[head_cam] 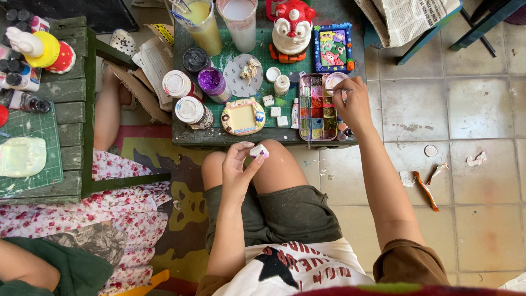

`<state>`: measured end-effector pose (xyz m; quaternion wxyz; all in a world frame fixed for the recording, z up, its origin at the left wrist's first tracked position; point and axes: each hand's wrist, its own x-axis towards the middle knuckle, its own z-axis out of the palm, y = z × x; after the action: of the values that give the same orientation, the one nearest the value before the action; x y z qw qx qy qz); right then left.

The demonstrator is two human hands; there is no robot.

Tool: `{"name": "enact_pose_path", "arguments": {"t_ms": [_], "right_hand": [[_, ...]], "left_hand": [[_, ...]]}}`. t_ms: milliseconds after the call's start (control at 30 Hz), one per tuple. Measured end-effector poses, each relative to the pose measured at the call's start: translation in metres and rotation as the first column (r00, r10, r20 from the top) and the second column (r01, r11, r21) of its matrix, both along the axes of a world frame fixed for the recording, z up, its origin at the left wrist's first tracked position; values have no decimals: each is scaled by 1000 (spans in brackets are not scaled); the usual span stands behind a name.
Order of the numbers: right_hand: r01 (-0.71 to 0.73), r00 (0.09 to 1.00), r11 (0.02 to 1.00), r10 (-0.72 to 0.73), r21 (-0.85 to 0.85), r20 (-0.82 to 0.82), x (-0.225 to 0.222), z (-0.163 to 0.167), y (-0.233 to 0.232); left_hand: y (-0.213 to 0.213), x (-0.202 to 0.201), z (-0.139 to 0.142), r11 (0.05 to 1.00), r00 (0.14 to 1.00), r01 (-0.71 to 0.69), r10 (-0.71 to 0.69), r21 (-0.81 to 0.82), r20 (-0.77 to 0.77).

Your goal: The person sits on the floor and paints a small white clay figurine with a paintbrush, dipping the brush into a water cup and a watercolor palette on a low table. They rotate the figurine to paint different sides and set it on the table near the end.

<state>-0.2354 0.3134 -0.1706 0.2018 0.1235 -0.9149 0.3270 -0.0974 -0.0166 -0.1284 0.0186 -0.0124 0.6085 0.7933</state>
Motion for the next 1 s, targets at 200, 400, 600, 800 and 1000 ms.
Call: {"name": "enact_pose_path", "arguments": {"t_ms": [200, 400, 600, 800, 1000], "right_hand": [[-1, 999, 990, -5, -140, -40, 23, 38, -10], [-318, 945, 657, 164, -684, -282, 133, 110, -43], [-386, 898, 820, 231, -422, -373, 178, 156, -79], [-430, 880, 846, 314, -315, -357, 180, 175, -81], [-437, 871, 862, 336, -257, -358, 179, 185, -78]], "left_hand": [[-2, 4, 12, 974, 996, 67, -79, 217, 47], [-7, 16, 31, 912, 982, 172, -189, 372, 10], [-8, 25, 44, 882, 966, 245, -257, 403, -25], [-10, 31, 50, 866, 966, 248, -252, 434, -49], [-12, 32, 52, 862, 962, 267, -262, 431, -73]]}}
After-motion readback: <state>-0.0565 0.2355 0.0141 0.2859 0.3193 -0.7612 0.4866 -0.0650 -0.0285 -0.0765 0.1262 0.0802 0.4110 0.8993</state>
